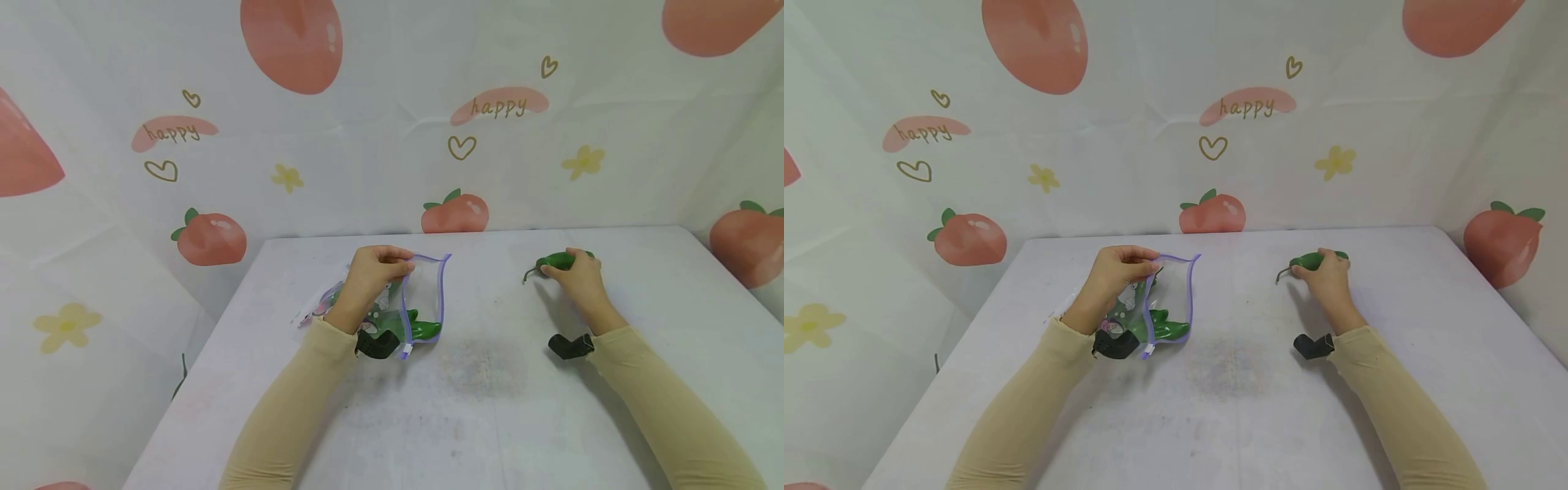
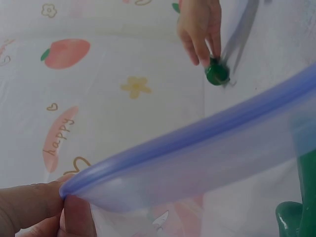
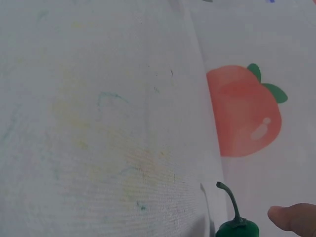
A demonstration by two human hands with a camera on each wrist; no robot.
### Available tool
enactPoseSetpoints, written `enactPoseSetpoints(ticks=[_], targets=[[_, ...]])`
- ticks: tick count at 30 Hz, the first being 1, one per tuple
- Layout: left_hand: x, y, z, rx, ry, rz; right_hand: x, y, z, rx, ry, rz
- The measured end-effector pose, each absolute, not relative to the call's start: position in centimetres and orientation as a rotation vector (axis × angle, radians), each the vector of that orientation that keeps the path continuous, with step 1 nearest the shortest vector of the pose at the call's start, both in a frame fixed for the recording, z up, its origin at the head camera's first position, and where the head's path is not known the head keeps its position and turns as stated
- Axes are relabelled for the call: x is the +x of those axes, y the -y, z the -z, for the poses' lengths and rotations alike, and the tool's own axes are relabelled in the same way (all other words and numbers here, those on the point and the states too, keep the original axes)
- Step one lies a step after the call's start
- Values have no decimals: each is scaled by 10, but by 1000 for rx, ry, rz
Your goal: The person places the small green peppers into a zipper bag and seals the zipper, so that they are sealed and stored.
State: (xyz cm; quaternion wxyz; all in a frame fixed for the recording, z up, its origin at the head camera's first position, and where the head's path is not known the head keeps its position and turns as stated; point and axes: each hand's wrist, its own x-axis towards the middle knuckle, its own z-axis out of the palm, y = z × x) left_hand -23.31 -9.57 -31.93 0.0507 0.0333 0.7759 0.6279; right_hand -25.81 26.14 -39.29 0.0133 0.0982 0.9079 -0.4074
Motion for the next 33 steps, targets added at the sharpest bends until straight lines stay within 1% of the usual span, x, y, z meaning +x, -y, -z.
enactPoseSetpoints(ticks=[15, 24, 33], targets=[[-235, 95, 321, 102, -2355, -1922, -275, -254, 397, 213, -2837, 1263], [-235, 96, 321, 107, -2366, -1915, -286, -239, 400, 169, -2823, 1222], [-236, 96, 322, 84, -2367, -1906, -288, -220, 400, 151, -2784, 1237]])
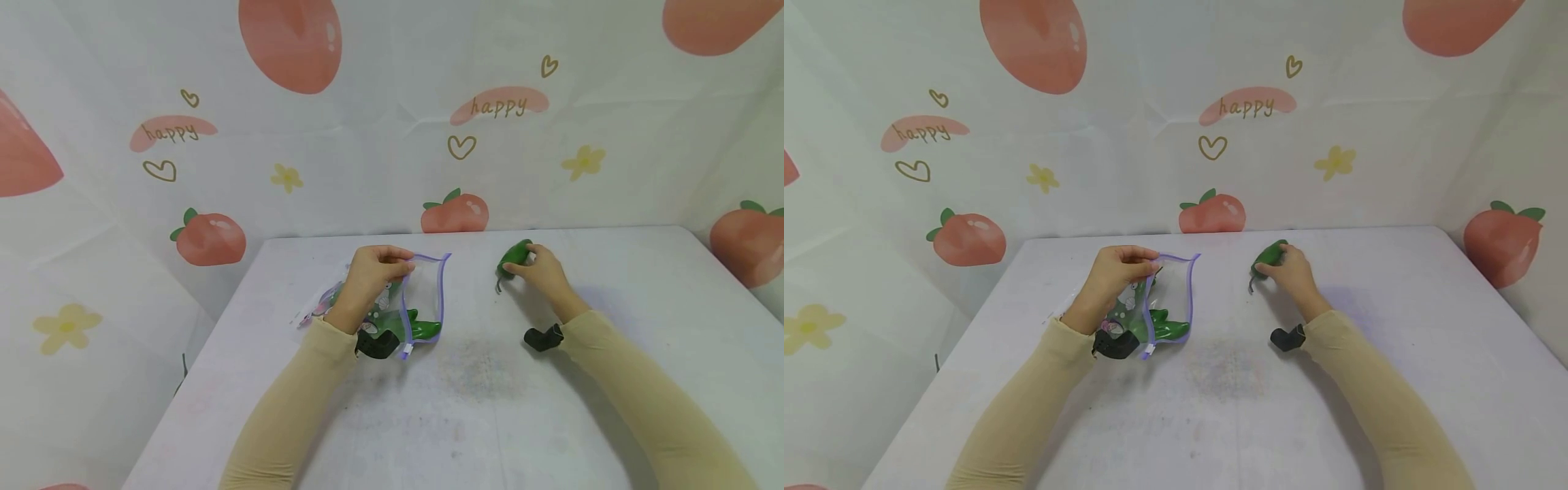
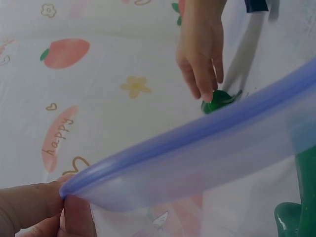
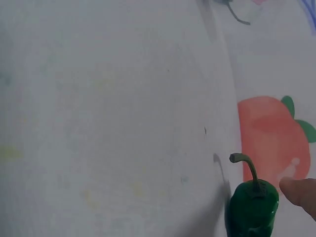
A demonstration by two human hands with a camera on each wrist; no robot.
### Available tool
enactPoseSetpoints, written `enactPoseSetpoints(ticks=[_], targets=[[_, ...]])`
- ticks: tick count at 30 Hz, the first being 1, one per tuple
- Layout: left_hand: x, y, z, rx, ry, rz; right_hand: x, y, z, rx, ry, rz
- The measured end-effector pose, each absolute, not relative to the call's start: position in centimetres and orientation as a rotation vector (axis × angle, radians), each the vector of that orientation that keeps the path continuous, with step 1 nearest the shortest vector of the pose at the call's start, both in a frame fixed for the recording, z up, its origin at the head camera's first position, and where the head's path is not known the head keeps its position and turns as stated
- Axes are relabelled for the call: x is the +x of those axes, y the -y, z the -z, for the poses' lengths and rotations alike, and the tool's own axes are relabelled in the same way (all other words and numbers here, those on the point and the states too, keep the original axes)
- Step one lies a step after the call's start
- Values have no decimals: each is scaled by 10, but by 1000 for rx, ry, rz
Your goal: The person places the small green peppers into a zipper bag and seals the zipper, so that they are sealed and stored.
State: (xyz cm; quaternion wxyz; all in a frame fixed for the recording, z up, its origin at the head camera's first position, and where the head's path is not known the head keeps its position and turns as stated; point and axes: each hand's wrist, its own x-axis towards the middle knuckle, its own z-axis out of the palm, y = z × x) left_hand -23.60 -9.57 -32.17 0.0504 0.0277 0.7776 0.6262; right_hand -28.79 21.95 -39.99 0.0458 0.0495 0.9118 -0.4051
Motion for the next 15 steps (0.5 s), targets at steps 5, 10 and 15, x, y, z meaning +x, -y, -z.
enactPoseSetpoints(ticks=[5, 10, 15], targets=[[-236, 96, 321, 97, -2369, -1906, -289, -211, 402, 128, -2784, 1213], [-235, 96, 321, 112, -2362, -1910, -291, -204, 403, 118, -2796, 1190], [-235, 96, 320, 114, -2367, -1911, -290, -198, 402, 114, -2794, 1184]])
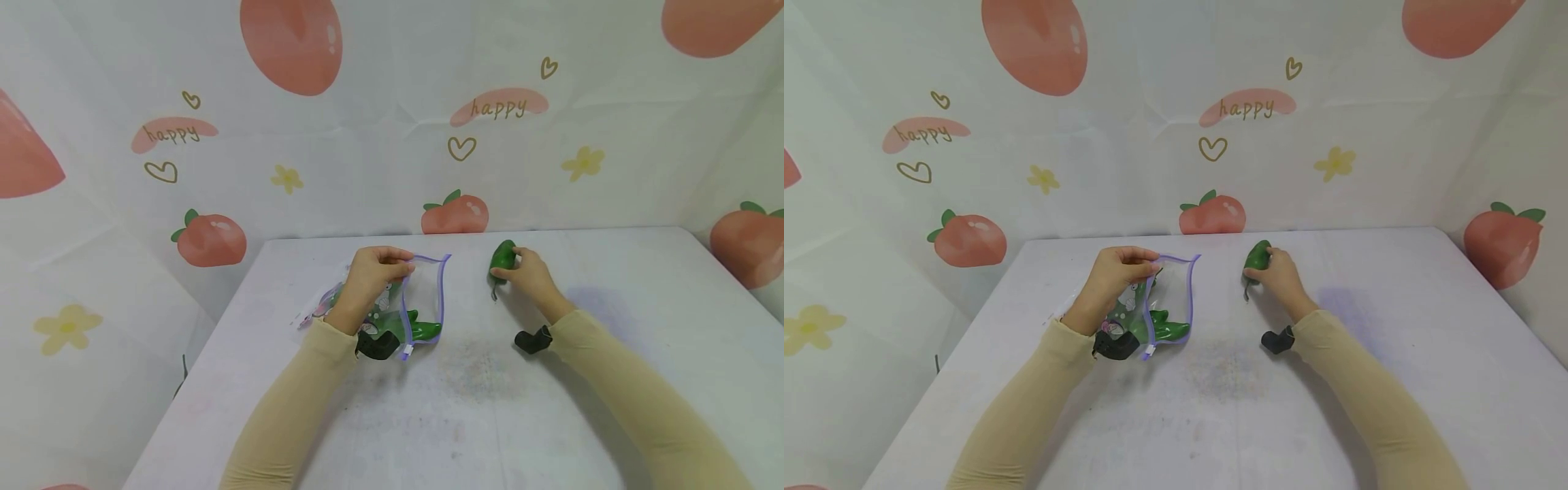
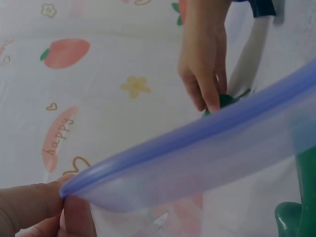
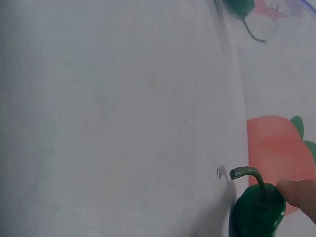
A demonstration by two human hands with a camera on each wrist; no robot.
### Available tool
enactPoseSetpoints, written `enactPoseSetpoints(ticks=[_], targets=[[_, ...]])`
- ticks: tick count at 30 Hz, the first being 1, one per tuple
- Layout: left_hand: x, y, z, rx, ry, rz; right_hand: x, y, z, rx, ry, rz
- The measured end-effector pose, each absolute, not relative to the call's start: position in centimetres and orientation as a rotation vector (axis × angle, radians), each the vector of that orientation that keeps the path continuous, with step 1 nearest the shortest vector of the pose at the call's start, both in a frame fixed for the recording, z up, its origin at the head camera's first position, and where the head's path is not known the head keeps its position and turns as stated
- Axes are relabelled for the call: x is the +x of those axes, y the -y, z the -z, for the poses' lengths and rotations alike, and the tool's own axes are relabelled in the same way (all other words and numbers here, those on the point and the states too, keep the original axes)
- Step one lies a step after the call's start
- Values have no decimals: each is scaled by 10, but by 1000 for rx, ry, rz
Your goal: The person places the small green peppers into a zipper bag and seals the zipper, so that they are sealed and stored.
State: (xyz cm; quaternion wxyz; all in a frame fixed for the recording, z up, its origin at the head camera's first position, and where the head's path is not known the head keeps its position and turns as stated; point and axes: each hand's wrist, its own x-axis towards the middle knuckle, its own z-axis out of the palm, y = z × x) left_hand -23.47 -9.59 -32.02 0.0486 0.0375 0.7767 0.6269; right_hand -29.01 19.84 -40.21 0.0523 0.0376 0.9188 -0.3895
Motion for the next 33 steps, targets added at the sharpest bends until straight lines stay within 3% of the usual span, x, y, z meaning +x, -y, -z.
enactPoseSetpoints(ticks=[33], targets=[[-235, 96, 321, 120, -2369, -1929, -294, -189, 408, 46, -2795, 1185]])
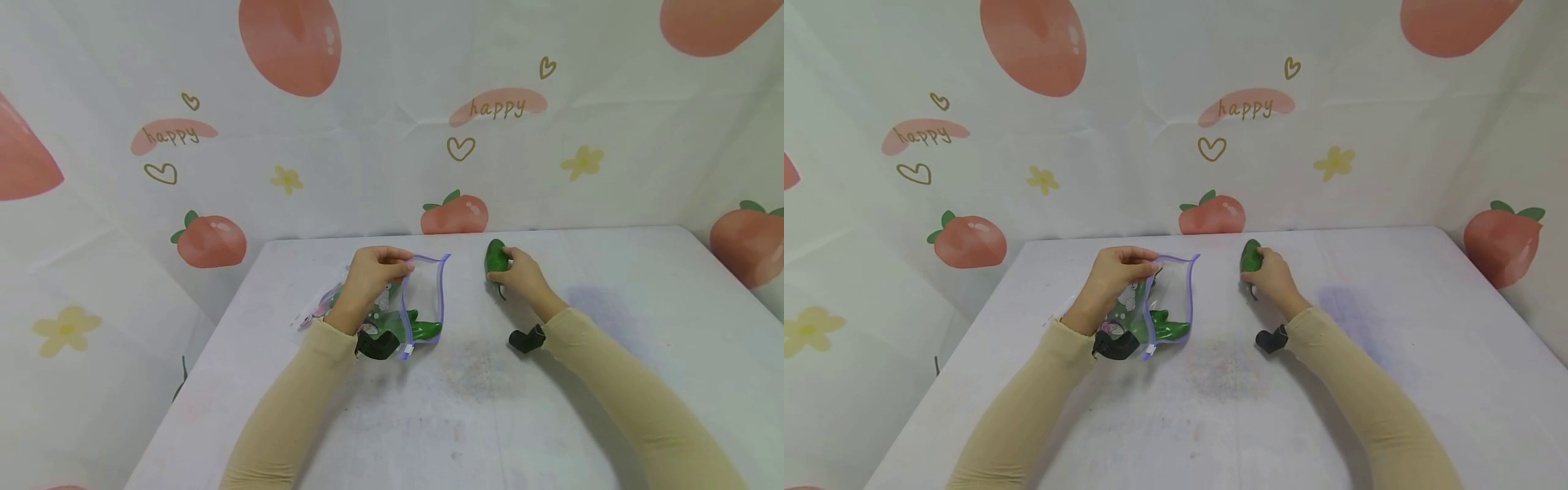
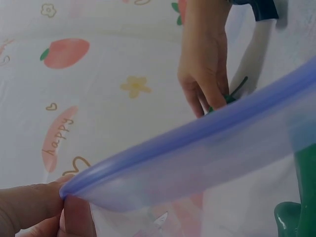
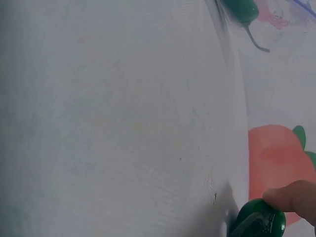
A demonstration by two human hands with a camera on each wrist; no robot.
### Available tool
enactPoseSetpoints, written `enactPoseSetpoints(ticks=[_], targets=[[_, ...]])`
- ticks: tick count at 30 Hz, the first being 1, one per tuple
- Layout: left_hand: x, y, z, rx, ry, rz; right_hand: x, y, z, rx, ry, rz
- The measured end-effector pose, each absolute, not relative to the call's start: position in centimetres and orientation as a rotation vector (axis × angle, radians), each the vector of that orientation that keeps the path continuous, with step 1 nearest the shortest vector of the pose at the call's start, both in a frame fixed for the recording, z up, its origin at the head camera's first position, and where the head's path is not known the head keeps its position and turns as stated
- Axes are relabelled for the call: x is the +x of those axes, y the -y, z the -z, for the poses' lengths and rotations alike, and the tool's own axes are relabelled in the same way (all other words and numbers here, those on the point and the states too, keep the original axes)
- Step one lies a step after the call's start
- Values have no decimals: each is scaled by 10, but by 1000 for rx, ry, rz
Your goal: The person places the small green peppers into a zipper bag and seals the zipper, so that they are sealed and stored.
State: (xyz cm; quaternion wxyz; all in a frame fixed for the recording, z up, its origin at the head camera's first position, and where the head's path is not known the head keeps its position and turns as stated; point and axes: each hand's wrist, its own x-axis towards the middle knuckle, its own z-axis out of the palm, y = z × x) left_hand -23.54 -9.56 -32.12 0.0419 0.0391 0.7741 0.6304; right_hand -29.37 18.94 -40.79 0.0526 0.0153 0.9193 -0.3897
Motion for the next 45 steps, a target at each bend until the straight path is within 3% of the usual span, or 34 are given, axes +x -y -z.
enactPoseSetpoints(ticks=[45], targets=[[-234, 96, 320, 117, -2374, -1917, -277, -198, 397, 24, -2793, 1224]])
